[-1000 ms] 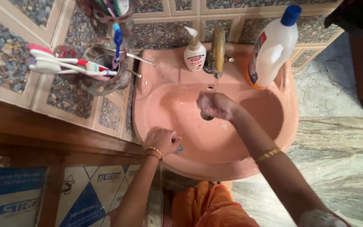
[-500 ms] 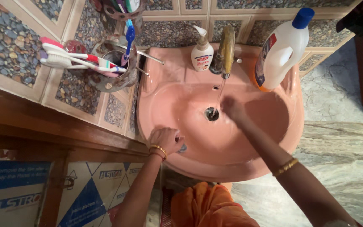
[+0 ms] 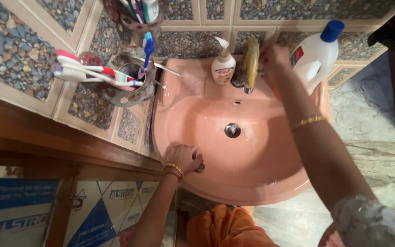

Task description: The person scrubs the pink bathroom sink basin and surrounding counter using a dark cloth and liquid soap. They rinse the cloth under the faucet, wipe the basin interior and rim, and clean the area around the faucet and toothbrush holder.

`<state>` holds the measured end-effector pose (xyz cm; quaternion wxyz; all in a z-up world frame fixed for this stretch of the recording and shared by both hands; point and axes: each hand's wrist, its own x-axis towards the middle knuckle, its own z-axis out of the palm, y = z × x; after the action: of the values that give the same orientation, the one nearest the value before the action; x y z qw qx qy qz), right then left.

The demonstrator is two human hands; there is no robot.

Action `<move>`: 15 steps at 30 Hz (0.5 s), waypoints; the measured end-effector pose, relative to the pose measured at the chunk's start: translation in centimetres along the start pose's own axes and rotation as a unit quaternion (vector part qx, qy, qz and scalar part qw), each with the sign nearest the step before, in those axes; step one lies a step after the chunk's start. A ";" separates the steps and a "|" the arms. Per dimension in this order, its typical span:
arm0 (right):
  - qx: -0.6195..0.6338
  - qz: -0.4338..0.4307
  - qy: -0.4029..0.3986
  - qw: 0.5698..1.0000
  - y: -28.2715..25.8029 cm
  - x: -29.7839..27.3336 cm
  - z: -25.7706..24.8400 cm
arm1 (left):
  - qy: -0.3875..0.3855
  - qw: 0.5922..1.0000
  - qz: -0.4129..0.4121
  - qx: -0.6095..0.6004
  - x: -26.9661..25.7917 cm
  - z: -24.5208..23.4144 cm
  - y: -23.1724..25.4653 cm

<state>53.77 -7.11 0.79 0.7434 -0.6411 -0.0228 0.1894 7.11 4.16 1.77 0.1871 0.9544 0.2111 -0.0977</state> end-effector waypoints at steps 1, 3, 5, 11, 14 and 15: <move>-0.039 -0.019 -0.002 0.999 -0.1 -0.4 -0.1 | -0.016 1.000 -0.012 0.005 -0.4 -0.2 0.1; -0.116 -0.062 -0.004 0.991 -0.6 -1.7 -0.5 | 0.000 1.000 0.002 -0.006 -0.6 -0.6 0.2; -0.210 -0.296 0.048 0.931 1.1 -5.3 -0.9 | 0.021 0.999 0.018 -0.024 -0.5 -0.7 0.3; -0.341 -0.510 0.055 0.788 3.1 -12.9 0.0 | 0.040 0.998 0.048 -0.020 -0.4 0.9 -0.3; -0.369 -0.461 0.080 0.803 0.8 -13.7 0.9 | 0.038 0.998 0.043 -0.018 0.0 1.2 -0.3; -0.362 -0.421 0.093 0.826 0.1 -13.8 1.1 | 0.036 0.998 0.043 -0.018 0.1 1.1 -0.3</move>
<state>40.65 -10.36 3.82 0.4639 -0.8069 -0.2883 -0.2249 6.99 4.01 0.60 0.2002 0.9620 0.1784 -0.0510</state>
